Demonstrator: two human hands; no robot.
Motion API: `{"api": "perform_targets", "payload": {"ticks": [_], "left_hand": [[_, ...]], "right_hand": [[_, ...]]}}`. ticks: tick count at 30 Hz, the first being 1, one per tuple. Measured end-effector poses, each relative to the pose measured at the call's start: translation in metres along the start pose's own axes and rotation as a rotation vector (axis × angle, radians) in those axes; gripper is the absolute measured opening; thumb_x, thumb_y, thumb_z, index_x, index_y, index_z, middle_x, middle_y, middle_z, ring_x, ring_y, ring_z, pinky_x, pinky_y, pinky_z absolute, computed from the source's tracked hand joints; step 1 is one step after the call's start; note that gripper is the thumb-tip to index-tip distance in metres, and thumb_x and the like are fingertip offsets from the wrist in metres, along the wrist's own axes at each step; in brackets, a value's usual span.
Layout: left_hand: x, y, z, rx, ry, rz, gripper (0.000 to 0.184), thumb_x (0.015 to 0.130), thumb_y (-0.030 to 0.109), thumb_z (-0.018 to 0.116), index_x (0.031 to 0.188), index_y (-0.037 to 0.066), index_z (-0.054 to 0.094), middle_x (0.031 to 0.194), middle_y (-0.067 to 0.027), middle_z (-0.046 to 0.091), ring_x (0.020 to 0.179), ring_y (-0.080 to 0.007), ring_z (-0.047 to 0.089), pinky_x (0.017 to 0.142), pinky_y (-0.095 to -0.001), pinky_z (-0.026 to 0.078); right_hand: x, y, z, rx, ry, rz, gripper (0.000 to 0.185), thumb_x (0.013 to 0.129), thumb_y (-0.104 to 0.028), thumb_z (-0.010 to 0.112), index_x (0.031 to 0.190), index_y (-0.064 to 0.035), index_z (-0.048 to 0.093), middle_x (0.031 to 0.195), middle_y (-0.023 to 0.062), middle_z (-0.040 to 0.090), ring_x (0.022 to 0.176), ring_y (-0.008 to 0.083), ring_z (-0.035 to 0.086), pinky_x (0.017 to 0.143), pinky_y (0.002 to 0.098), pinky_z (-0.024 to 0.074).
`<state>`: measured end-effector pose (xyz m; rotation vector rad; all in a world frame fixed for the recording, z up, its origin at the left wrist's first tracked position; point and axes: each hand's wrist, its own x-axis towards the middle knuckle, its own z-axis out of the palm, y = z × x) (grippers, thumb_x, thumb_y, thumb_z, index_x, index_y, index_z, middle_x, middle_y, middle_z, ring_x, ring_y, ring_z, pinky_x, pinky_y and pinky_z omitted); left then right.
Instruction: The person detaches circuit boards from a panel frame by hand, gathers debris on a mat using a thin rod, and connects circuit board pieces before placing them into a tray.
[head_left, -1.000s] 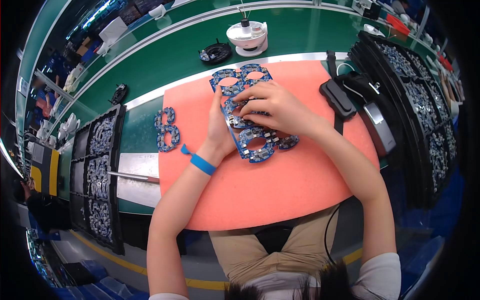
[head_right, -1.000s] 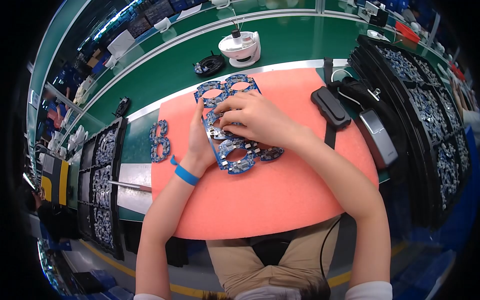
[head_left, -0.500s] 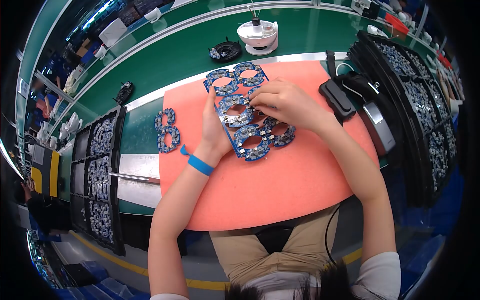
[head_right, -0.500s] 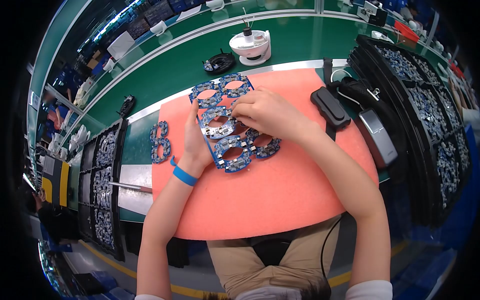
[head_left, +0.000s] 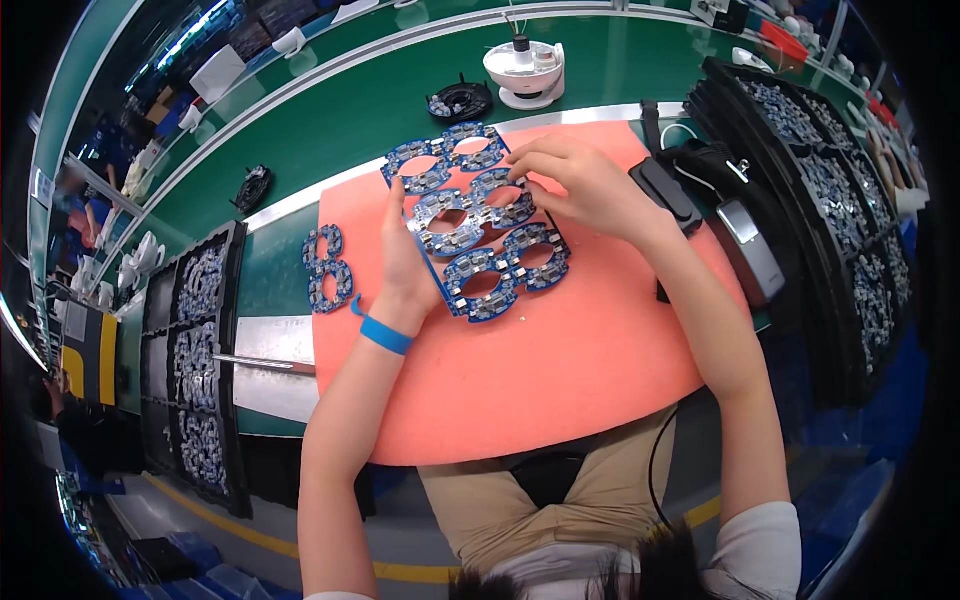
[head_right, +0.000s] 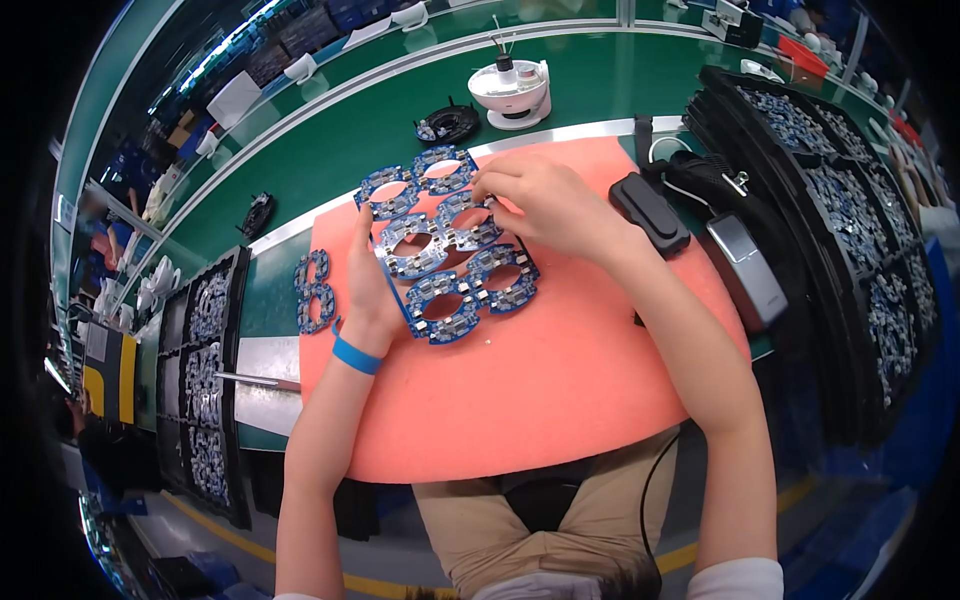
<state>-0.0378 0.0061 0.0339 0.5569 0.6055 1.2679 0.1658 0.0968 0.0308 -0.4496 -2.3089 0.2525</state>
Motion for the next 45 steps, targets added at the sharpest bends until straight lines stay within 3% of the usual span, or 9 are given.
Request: {"api": "perform_targets", "payload": {"ticks": [14,17,26,32,34,38,41,43,45], "left_hand": [[-0.003,0.004,0.013,0.017,-0.079,0.038,0.070,0.096,0.057,0.023,0.138,0.002,0.035,0.130,-0.0229,0.049,0.116,-0.0381,0.054,0.093,-0.0548,0.049],[-0.004,0.005,0.008,0.035,-0.065,0.054,0.069,0.096,0.057,0.022,0.137,0.002,0.036,0.130,-0.0225,0.050,0.116,-0.0380,0.054,0.093,-0.0541,0.049],[-0.001,0.005,0.001,-0.127,-0.128,0.002,0.067,0.097,0.054,0.023,0.136,0.002,0.037,0.129,-0.0226,0.050,0.115,-0.0382,0.054,0.095,-0.0541,0.048],[0.002,0.005,-0.009,-0.040,-0.083,0.032,0.062,0.095,0.054,0.036,0.129,0.004,0.045,0.128,-0.0223,0.052,0.111,-0.0394,0.056,0.090,-0.0589,0.048],[0.003,0.004,-0.009,-0.022,0.054,0.051,0.064,0.094,0.057,0.033,0.123,0.002,0.050,0.118,-0.0220,0.059,0.100,-0.0371,0.063,0.080,-0.0548,0.055],[0.005,0.003,-0.013,-0.066,0.031,0.016,0.064,0.093,0.058,0.036,0.117,0.002,0.053,0.116,-0.0224,0.059,0.098,-0.0370,0.063,0.080,-0.0556,0.054],[0.007,0.003,-0.020,-0.073,0.058,0.021,0.065,0.092,0.059,0.037,0.114,0.000,0.055,0.115,-0.0230,0.059,0.099,-0.0380,0.063,0.080,-0.0579,0.054],[0.005,0.004,-0.022,-0.113,-0.006,0.003,0.060,0.095,0.052,0.037,0.127,0.002,0.046,0.122,-0.0215,0.056,0.108,-0.0372,0.057,0.088,-0.0581,0.049],[0.007,0.004,-0.026,-0.094,-0.015,0.007,0.061,0.095,0.052,0.036,0.127,0.001,0.047,0.122,-0.0220,0.055,0.109,-0.0380,0.057,0.089,-0.0571,0.050]], "right_hand": [[-0.007,0.010,0.011,-0.241,-0.034,-0.070,0.017,0.079,-0.010,0.066,0.096,-0.0045,0.064,0.094,0.0074,0.067,0.088,0.0241,0.065,0.077,0.0335,0.0524],[-0.002,0.001,0.005,-0.008,-0.097,0.191,0.019,0.079,-0.010,0.066,0.095,-0.0035,0.061,0.092,0.0081,0.067,0.086,0.0254,0.065,0.076,0.0336,0.0524],[-0.007,0.007,0.012,-0.142,-0.096,-0.040,0.014,0.081,-0.009,0.061,0.093,-0.0029,0.059,0.098,0.0086,0.061,0.094,0.0244,0.060,0.080,0.0318,0.0499],[-0.004,0.008,0.010,0.325,-0.082,0.332,0.016,0.080,-0.009,0.065,0.094,-0.0051,0.062,0.101,0.0052,0.062,0.093,0.0220,0.060,0.081,0.0348,0.0501],[-0.001,0.005,0.016,-0.005,0.132,-0.110,0.018,0.079,-0.010,0.067,0.096,-0.0073,0.064,0.104,0.0032,0.064,0.095,0.0206,0.059,0.083,0.0353,0.0499],[-0.006,0.000,0.017,-0.101,-0.060,-0.154,0.019,0.080,-0.011,0.068,0.099,-0.0099,0.066,0.108,0.0020,0.064,0.099,0.0194,0.059,0.084,0.0343,0.0496],[-0.003,-0.006,0.018,-0.063,-0.059,-0.085,0.018,0.080,-0.010,0.067,0.098,-0.0087,0.066,0.106,0.0010,0.066,0.097,0.0196,0.060,0.082,0.0343,0.0501],[0.000,-0.014,0.013,0.300,-0.132,0.318,0.019,0.079,-0.008,0.066,0.098,-0.0069,0.066,0.102,0.0010,0.068,0.093,0.0207,0.062,0.081,0.0338,0.0505],[0.000,-0.013,0.011,0.275,-0.085,0.248,0.017,0.079,-0.007,0.066,0.096,-0.0057,0.066,0.101,0.0016,0.068,0.091,0.0213,0.062,0.081,0.0342,0.0506]]}}
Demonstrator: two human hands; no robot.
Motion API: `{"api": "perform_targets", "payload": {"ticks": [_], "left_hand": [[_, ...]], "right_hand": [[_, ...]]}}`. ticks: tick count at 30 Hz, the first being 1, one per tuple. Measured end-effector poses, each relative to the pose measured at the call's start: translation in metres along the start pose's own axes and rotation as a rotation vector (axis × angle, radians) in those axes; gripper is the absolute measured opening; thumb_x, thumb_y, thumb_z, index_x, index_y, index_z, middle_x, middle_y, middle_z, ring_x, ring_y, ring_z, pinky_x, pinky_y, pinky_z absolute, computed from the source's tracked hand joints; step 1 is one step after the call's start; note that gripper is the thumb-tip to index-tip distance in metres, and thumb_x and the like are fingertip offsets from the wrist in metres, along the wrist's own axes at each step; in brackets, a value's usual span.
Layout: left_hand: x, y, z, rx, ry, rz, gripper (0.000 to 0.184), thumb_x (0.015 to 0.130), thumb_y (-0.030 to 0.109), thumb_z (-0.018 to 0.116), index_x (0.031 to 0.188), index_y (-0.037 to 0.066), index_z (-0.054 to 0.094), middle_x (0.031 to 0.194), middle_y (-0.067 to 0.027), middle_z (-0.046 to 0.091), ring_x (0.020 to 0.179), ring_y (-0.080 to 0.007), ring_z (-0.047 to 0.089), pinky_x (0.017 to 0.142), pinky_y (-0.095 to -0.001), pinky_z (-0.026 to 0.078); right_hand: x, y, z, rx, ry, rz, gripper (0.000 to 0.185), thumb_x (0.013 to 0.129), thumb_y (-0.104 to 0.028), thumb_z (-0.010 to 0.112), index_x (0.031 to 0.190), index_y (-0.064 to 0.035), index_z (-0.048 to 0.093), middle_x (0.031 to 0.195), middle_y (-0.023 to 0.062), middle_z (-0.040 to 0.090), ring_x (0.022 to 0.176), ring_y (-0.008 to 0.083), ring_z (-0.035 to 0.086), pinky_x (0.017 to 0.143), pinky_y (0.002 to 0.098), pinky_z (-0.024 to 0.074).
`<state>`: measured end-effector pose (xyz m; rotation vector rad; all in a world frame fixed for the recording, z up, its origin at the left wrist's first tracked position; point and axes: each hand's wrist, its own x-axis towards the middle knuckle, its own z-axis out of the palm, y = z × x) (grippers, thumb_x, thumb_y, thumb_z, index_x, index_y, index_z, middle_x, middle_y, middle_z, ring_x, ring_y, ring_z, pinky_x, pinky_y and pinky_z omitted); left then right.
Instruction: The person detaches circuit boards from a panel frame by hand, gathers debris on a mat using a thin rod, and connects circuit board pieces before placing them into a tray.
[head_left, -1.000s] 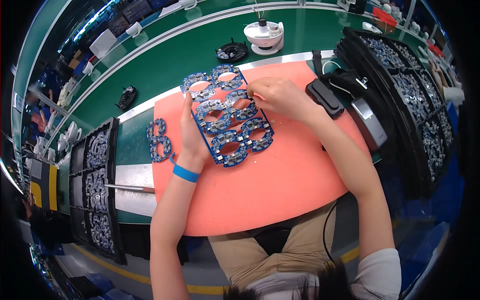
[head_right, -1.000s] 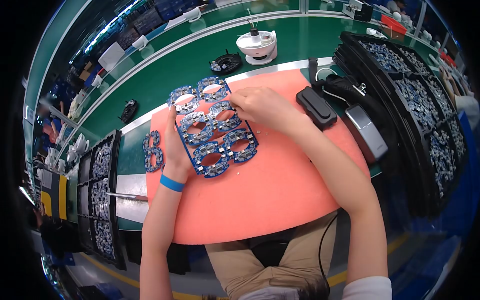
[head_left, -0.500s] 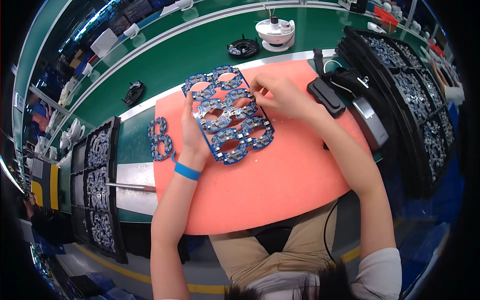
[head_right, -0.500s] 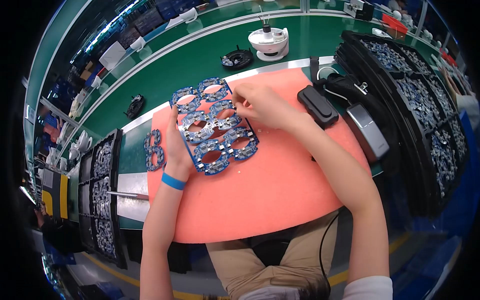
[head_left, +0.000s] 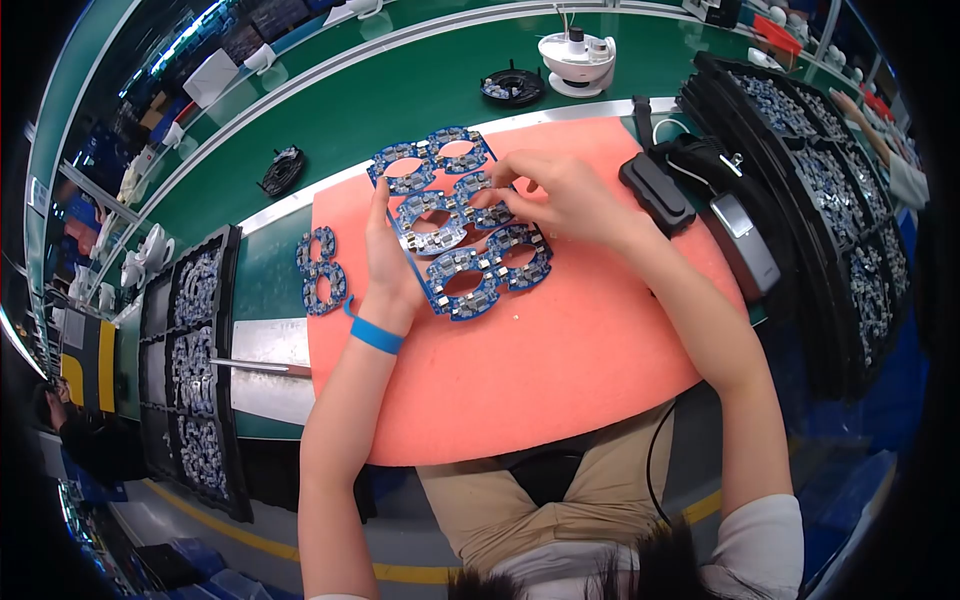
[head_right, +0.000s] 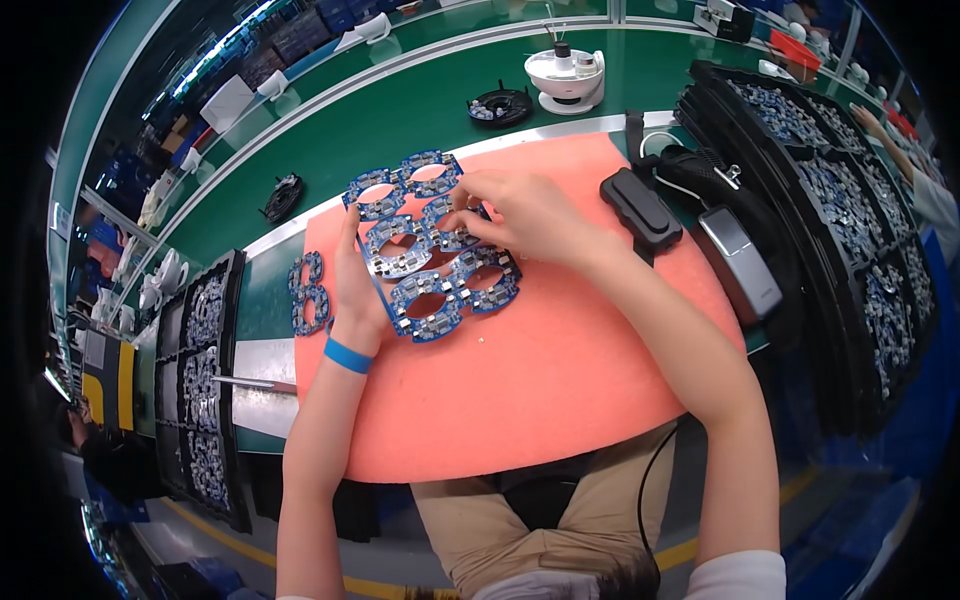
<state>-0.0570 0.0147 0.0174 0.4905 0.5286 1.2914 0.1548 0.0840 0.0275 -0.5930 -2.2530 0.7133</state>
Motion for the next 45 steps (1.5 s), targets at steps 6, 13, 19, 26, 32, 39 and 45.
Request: {"api": "perform_targets", "payload": {"ticks": [6,13,19,26,32,39,45], "left_hand": [[-0.003,0.000,0.019,0.047,0.060,0.078,0.065,0.096,0.055,0.027,0.131,0.003,0.044,0.123,-0.0254,0.054,0.108,-0.0403,0.058,0.086,-0.0562,0.052],[-0.004,0.002,0.022,-0.049,0.136,0.094,0.064,0.097,0.050,0.023,0.135,0.001,0.040,0.126,-0.0271,0.051,0.114,-0.0418,0.054,0.094,-0.0555,0.046],[-0.003,0.002,0.014,0.013,0.014,0.110,0.067,0.097,0.052,0.025,0.136,0.000,0.037,0.131,-0.0286,0.047,0.118,-0.0417,0.050,0.098,-0.0542,0.043],[-0.005,0.002,0.019,-0.018,0.048,0.113,0.067,0.097,0.053,0.022,0.136,0.001,0.039,0.125,-0.0295,0.051,0.114,-0.0423,0.053,0.096,-0.0528,0.046],[-0.004,-0.002,0.021,-0.007,0.023,0.081,0.069,0.096,0.055,0.022,0.136,0.002,0.039,0.124,-0.0286,0.052,0.112,-0.0420,0.054,0.095,-0.0520,0.046],[-0.001,-0.004,0.021,0.018,0.042,0.098,0.068,0.096,0.054,0.020,0.135,0.002,0.040,0.123,-0.0275,0.053,0.111,-0.0406,0.055,0.094,-0.0508,0.048],[-0.003,-0.004,0.019,0.019,0.034,0.057,0.068,0.096,0.054,0.020,0.135,0.002,0.040,0.122,-0.0272,0.054,0.111,-0.0396,0.056,0.093,-0.0488,0.049]], "right_hand": [[-0.005,0.011,-0.002,-0.216,-0.064,-0.353,0.011,0.075,-0.008,0.066,0.087,-0.0062,0.067,0.091,0.0031,0.068,0.088,0.0221,0.063,0.078,0.0358,0.0506],[-0.005,-0.003,0.001,-0.289,-0.188,-0.093,0.010,0.075,-0.011,0.068,0.084,-0.0070,0.066,0.087,0.0054,0.066,0.088,0.0212,0.063,0.075,0.0359,0.0508],[-0.007,0.000,0.008,-0.201,-0.079,-0.396,0.018,0.077,-0.012,0.070,0.095,-0.0103,0.067,0.097,0.0025,0.066,0.090,0.0204,0.062,0.077,0.0329,0.0509],[-0.005,-0.023,0.006,-0.065,-0.235,0.083,0.020,0.077,-0.011,0.069,0.098,-0.0105,0.067,0.098,0.0025,0.067,0.091,0.0213,0.063,0.080,0.0351,0.0504],[-0.006,-0.003,0.020,-0.185,-0.052,-0.435,0.013,0.077,-0.011,0.070,0.089,-0.0073,0.065,0.097,0.0032,0.068,0.090,0.0210,0.063,0.080,0.0348,0.0504],[-0.006,-0.015,0.018,-0.291,-0.130,-0.350,0.015,0.074,-0.010,0.071,0.086,-0.0065,0.064,0.096,0.0033,0.068,0.090,0.0206,0.063,0.080,0.0358,0.0508],[-0.005,-0.020,0.022,-0.070,-0.208,-0.073,0.016,0.073,-0.014,0.072,0.086,-0.0080,0.064,0.094,0.0019,0.067,0.087,0.0198,0.063,0.078,0.0342,0.0512]]}}
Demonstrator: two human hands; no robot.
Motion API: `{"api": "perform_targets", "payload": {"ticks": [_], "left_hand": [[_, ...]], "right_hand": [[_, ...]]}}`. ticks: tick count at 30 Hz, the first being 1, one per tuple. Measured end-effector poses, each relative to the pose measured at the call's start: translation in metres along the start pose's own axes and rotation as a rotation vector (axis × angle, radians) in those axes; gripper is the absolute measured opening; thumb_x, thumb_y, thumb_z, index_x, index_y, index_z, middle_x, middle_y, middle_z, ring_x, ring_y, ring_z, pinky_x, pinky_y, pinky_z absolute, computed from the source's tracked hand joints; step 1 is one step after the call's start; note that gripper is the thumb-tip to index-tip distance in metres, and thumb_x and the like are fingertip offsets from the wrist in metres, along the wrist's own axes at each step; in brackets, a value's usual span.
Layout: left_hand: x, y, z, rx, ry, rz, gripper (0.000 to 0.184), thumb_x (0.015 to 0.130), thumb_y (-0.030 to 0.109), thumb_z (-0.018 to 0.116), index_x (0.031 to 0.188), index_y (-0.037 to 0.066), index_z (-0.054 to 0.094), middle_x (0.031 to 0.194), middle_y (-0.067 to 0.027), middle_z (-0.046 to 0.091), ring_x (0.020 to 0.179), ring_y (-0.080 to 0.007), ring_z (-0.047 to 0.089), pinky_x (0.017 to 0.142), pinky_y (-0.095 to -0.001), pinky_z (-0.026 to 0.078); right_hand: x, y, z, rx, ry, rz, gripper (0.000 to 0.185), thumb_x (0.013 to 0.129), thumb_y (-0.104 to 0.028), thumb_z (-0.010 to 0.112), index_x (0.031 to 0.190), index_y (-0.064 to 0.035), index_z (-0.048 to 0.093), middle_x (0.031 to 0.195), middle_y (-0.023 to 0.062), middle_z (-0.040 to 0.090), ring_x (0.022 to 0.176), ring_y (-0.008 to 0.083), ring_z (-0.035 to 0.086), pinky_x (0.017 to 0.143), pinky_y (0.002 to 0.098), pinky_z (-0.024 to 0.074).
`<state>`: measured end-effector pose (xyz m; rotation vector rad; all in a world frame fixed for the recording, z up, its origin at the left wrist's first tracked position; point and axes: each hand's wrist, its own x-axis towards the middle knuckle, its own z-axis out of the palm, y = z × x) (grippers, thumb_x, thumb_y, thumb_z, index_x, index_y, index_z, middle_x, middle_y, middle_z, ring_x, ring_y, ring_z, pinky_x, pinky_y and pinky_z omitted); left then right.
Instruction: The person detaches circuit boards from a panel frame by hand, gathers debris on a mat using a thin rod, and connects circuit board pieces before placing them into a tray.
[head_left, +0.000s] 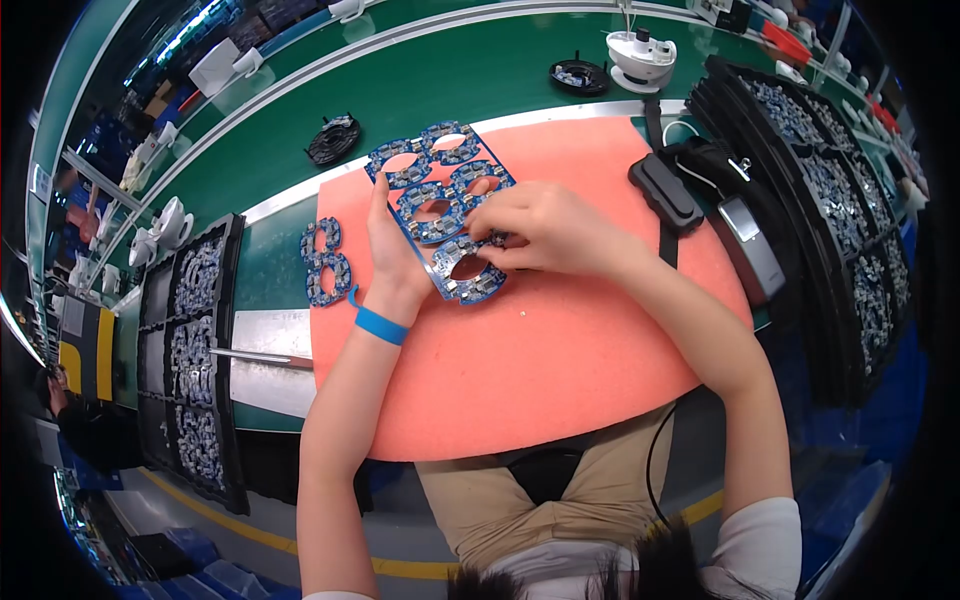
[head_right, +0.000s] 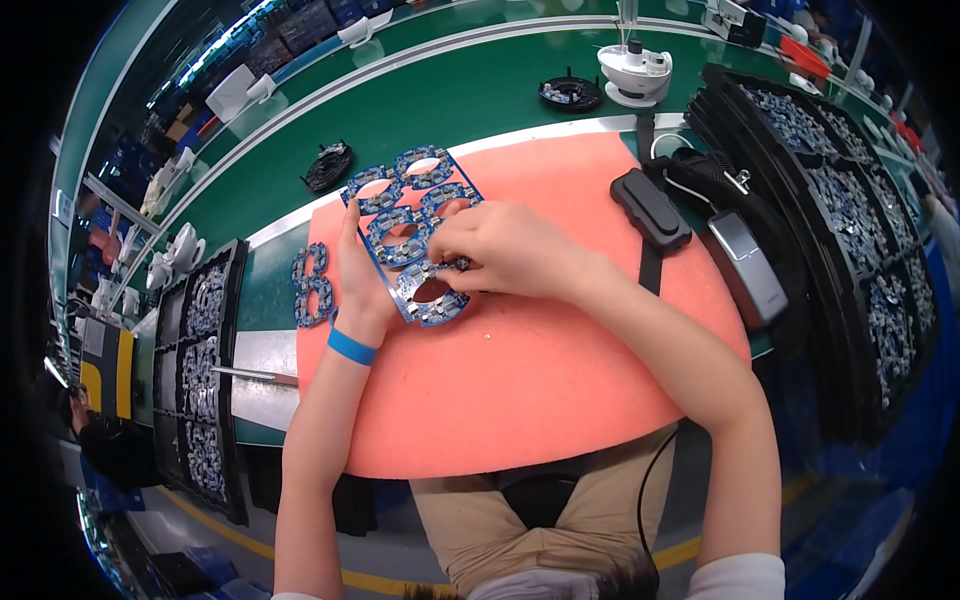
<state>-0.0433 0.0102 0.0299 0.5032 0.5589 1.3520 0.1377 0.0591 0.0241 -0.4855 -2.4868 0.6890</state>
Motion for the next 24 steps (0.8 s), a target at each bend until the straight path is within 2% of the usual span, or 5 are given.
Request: {"api": "perform_targets", "payload": {"ticks": [3,7,10,16,24], "left_hand": [[0.001,0.001,-0.004,0.008,-0.066,-0.005,0.067,0.096,0.054,0.020,0.135,0.002,0.040,0.121,-0.0273,0.054,0.111,-0.0393,0.056,0.094,-0.0487,0.048],[0.004,-0.001,-0.003,0.000,-0.054,0.026,0.067,0.096,0.053,0.021,0.135,0.002,0.040,0.121,-0.0276,0.054,0.111,-0.0393,0.056,0.095,-0.0489,0.047],[0.005,-0.002,-0.001,0.017,-0.057,0.031,0.067,0.097,0.053,0.021,0.135,0.001,0.040,0.121,-0.0278,0.054,0.112,-0.0400,0.055,0.096,-0.0492,0.047],[0.007,-0.002,-0.003,0.009,-0.067,0.002,0.069,0.096,0.055,0.022,0.135,0.000,0.039,0.121,-0.0285,0.053,0.113,-0.0420,0.054,0.096,-0.0506,0.047],[0.003,-0.001,0.000,0.026,-0.072,0.036,0.072,0.096,0.056,0.022,0.137,-0.002,0.036,0.121,-0.0310,0.052,0.114,-0.0439,0.052,0.095,-0.0512,0.047]], "right_hand": [[0.004,0.001,0.019,-0.222,0.265,-0.419,0.016,0.075,-0.017,0.073,0.087,-0.0096,0.065,0.096,0.0003,0.067,0.085,0.0194,0.064,0.076,0.0321,0.0517],[0.004,-0.003,0.023,-0.198,0.257,-0.365,0.013,0.078,-0.015,0.071,0.088,-0.0093,0.066,0.094,0.0012,0.067,0.084,0.0204,0.064,0.074,0.0328,0.0521],[0.001,-0.008,0.016,0.107,0.101,0.057,0.012,0.079,-0.012,0.070,0.089,-0.0082,0.066,0.094,0.0024,0.068,0.083,0.0212,0.065,0.072,0.0329,0.0527],[0.002,-0.007,0.018,-0.177,0.257,-0.449,0.017,0.080,-0.015,0.069,0.097,-0.0122,0.068,0.105,0.0005,0.066,0.092,0.0208,0.062,0.082,0.0332,0.0504],[0.005,-0.007,0.030,-0.105,0.212,-0.415,0.019,0.076,-0.014,0.068,0.095,-0.0140,0.068,0.104,-0.0010,0.065,0.091,0.0200,0.060,0.080,0.0342,0.0491]]}}
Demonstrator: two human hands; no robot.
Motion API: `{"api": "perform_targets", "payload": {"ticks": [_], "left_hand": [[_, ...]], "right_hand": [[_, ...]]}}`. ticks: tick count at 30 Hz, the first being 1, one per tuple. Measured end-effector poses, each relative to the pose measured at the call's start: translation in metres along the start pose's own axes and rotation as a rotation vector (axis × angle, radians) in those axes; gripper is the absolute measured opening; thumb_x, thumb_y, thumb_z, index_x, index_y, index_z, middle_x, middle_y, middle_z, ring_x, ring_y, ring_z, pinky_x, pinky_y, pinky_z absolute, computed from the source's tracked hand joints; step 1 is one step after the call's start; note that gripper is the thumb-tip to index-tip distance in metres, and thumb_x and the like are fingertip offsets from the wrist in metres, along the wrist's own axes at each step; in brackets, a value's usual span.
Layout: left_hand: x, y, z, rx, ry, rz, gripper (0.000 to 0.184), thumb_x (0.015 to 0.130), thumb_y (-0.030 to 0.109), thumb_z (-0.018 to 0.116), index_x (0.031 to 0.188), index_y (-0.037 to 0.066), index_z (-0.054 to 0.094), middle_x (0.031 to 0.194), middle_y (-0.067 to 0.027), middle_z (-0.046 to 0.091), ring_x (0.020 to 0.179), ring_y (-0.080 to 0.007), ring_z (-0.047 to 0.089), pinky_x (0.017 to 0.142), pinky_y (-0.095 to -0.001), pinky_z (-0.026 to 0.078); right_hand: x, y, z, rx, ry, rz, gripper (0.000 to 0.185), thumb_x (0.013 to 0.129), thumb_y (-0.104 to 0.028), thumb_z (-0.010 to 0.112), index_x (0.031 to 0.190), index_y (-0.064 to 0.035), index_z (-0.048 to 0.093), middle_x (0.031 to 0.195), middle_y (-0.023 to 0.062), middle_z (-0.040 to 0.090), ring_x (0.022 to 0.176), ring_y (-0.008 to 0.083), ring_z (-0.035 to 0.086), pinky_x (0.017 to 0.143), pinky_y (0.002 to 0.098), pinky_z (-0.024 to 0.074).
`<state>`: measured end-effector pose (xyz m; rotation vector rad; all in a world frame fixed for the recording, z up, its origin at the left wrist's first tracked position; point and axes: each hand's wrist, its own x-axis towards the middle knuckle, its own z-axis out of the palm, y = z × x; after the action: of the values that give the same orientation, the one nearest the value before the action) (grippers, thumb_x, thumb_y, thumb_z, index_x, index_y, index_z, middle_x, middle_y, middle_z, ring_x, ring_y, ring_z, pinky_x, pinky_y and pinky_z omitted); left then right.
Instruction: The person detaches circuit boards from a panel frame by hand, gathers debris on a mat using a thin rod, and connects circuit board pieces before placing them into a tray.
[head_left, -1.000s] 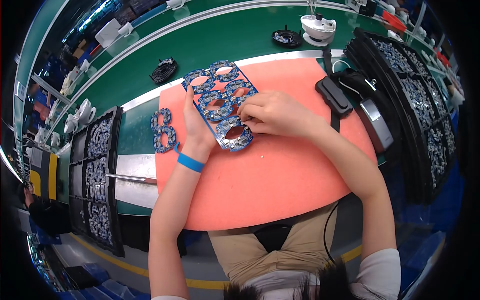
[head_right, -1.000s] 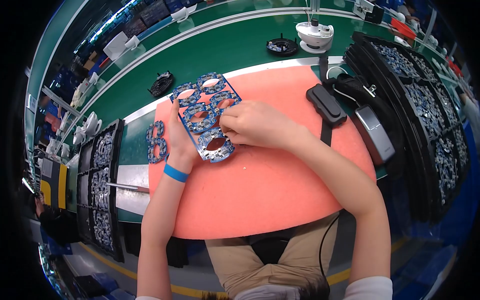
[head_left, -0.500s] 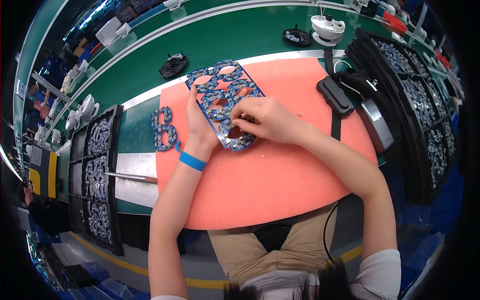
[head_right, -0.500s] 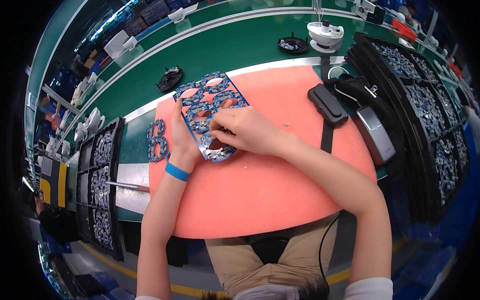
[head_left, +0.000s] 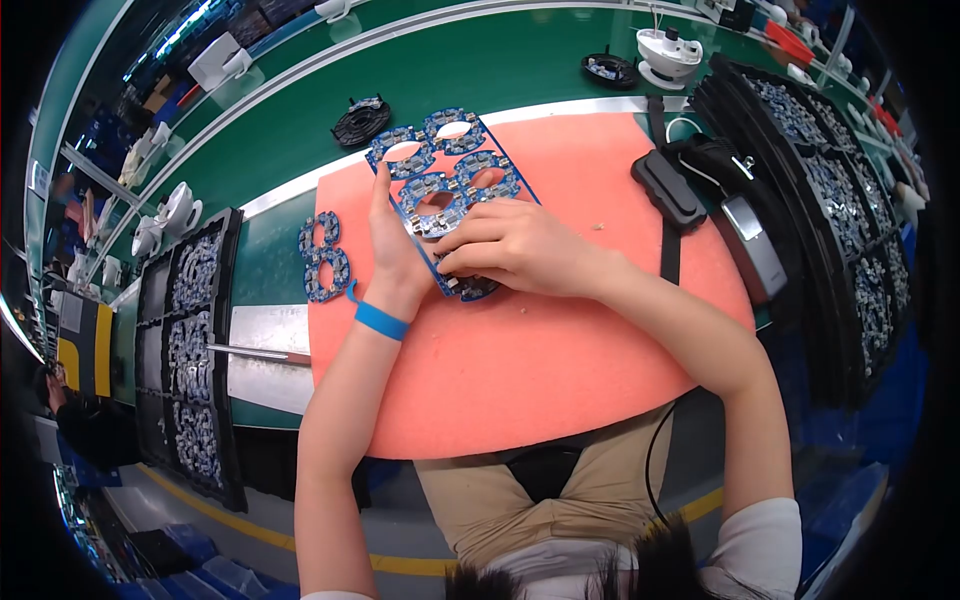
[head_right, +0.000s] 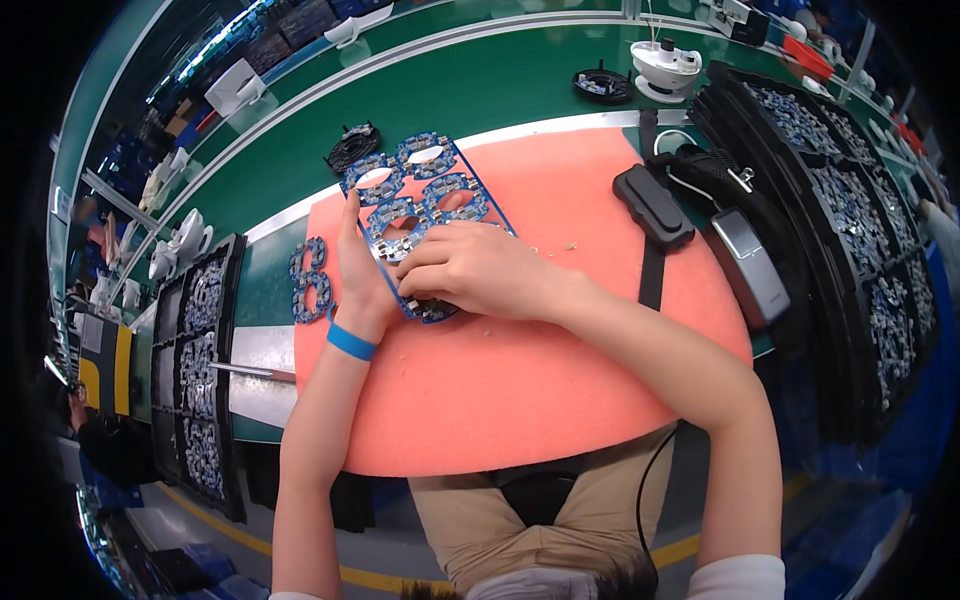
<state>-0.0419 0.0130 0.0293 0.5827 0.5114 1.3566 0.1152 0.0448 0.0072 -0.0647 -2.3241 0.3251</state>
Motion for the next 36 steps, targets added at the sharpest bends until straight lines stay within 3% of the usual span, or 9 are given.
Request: {"api": "perform_targets", "payload": {"ticks": [6,8,12,16,22,26,28,33,36], "left_hand": [[0.001,-0.001,0.000,-0.019,-0.021,-0.006,0.071,0.096,0.056,0.022,0.137,-0.001,0.035,0.122,-0.0314,0.052,0.114,-0.0439,0.052,0.095,-0.0525,0.047],[0.002,-0.001,0.000,-0.047,-0.018,-0.017,0.071,0.096,0.056,0.021,0.137,-0.001,0.035,0.122,-0.0314,0.052,0.114,-0.0439,0.052,0.095,-0.0528,0.047],[0.002,-0.001,-0.001,-0.011,-0.014,-0.001,0.071,0.096,0.056,0.021,0.137,0.000,0.036,0.121,-0.0310,0.053,0.114,-0.0441,0.053,0.096,-0.0539,0.046],[0.003,-0.002,0.000,-0.018,-0.002,0.009,0.071,0.096,0.056,0.021,0.136,0.000,0.038,0.121,-0.0293,0.054,0.111,-0.0434,0.055,0.094,-0.0531,0.047],[0.002,0.000,-0.005,0.018,-0.018,0.002,0.072,0.095,0.057,0.021,0.136,0.001,0.038,0.122,-0.0292,0.054,0.111,-0.0419,0.055,0.093,-0.0514,0.048],[0.002,0.000,-0.003,0.038,-0.054,-0.013,0.072,0.095,0.058,0.021,0.136,0.001,0.039,0.123,-0.0290,0.053,0.112,-0.0418,0.054,0.094,-0.0516,0.048],[0.000,0.001,0.002,0.005,-0.059,-0.014,0.073,0.095,0.059,0.022,0.136,0.001,0.039,0.124,-0.0294,0.052,0.113,-0.0418,0.054,0.095,-0.0517,0.047],[0.001,0.000,-0.001,-0.044,0.007,-0.027,0.075,0.094,0.060,0.020,0.138,0.001,0.035,0.123,-0.0298,0.052,0.115,-0.0412,0.053,0.097,-0.0524,0.046],[0.005,0.000,-0.007,0.016,-0.036,-0.027,0.074,0.095,0.060,0.020,0.138,0.001,0.035,0.123,-0.0301,0.052,0.114,-0.0413,0.053,0.096,-0.0508,0.046]], "right_hand": [[0.003,-0.004,0.000,-0.099,0.015,-0.018,0.017,0.076,-0.011,0.069,0.092,-0.0115,0.064,0.100,0.0008,0.065,0.089,0.0207,0.061,0.075,0.0337,0.0502],[0.001,-0.005,-0.006,0.039,-0.018,0.218,0.016,0.077,-0.011,0.069,0.092,-0.0108,0.062,0.100,0.0021,0.064,0.090,0.0228,0.062,0.072,0.0347,0.0511],[-0.004,0.001,-0.006,0.131,0.005,-0.027,0.018,0.077,-0.012,0.070,0.095,-0.0110,0.066,0.101,0.0032,0.066,0.093,0.0236,0.063,0.071,0.0363,0.0514],[-0.004,0.000,0.001,0.028,0.025,-0.082,0.020,0.074,-0.010,0.072,0.093,-0.0104,0.066,0.101,0.0024,0.065,0.089,0.0216,0.062,0.073,0.0347,0.0503],[0.000,-0.008,0.006,0.108,0.049,0.011,0.011,0.073,-0.009,0.068,0.080,-0.0069,0.059,0.083,0.0031,0.060,0.079,0.0215,0.059,0.074,0.0340,0.0477],[0.000,-0.010,0.001,0.162,0.006,0.134,0.014,0.072,-0.009,0.068,0.082,-0.0067,0.058,0.083,0.0032,0.060,0.082,0.0214,0.059,0.076,0.0345,0.0472],[0.002,-0.010,-0.005,0.488,-0.018,0.423,0.015,0.072,-0.005,0.068,0.083,-0.0056,0.058,0.087,0.0028,0.063,0.087,0.0212,0.062,0.082,0.0352,0.0478],[-0.005,0.009,-0.021,0.199,-0.077,0.112,0.019,0.074,-0.013,0.074,0.091,-0.0118,0.067,0.117,0.0045,0.059,0.112,0.0251,0.052,0.101,0.0424,0.0369],[-0.011,0.012,-0.023,0.146,-0.167,0.108,0.012,0.075,-0.013,0.073,0.086,-0.0130,0.068,0.118,0.0040,0.058,0.112,0.0257,0.050,0.101,0.0431,0.0358]]}}
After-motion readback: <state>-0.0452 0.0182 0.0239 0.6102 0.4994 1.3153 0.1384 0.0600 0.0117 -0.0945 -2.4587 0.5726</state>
